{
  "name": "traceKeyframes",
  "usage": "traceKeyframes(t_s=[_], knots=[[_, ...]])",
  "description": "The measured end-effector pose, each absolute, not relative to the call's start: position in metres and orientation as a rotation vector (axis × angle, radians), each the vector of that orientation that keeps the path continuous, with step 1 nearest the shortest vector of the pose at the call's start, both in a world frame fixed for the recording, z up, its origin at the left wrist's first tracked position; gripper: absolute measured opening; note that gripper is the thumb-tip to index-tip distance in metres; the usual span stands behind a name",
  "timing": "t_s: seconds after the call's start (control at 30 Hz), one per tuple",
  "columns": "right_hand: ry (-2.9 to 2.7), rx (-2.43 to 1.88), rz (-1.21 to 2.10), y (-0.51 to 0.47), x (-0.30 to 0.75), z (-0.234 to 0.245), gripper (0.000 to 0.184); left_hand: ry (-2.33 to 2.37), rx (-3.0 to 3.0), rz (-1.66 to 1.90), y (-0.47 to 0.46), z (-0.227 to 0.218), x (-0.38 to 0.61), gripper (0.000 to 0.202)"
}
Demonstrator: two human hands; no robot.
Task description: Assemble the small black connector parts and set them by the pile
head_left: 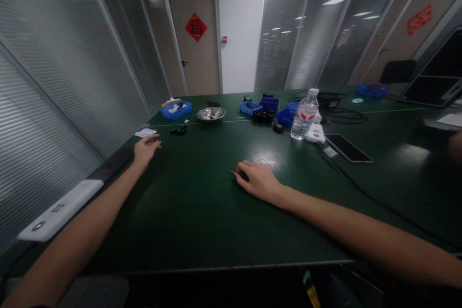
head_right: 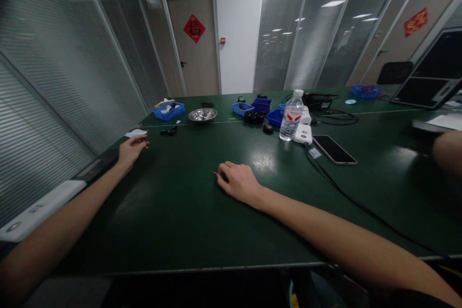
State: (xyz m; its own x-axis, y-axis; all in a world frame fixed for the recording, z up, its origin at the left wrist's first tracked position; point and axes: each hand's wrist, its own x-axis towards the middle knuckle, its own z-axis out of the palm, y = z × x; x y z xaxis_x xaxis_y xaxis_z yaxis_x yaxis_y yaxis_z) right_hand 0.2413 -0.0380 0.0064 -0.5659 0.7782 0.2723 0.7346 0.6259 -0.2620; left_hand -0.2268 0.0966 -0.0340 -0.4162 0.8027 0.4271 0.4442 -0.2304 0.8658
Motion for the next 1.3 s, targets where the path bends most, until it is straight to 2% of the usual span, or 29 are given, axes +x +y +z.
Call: traceKeyframes(t_s=[0.4,0.77,1.3], knots=[[-2.484,-1.192,0.173,-0.039,0.242,0.006,0.022,1.803,1.465,1.678,0.097,-0.036,-0.227,0.048],[-2.504,-1.219,0.201,-0.041,0.24,0.011,0.022,1.583,1.43,1.711,0.095,-0.032,-0.216,0.051],[-2.495,-1.216,0.17,-0.04,0.24,0.008,0.022,1.658,1.479,1.643,0.091,-0.029,-0.216,0.054]])
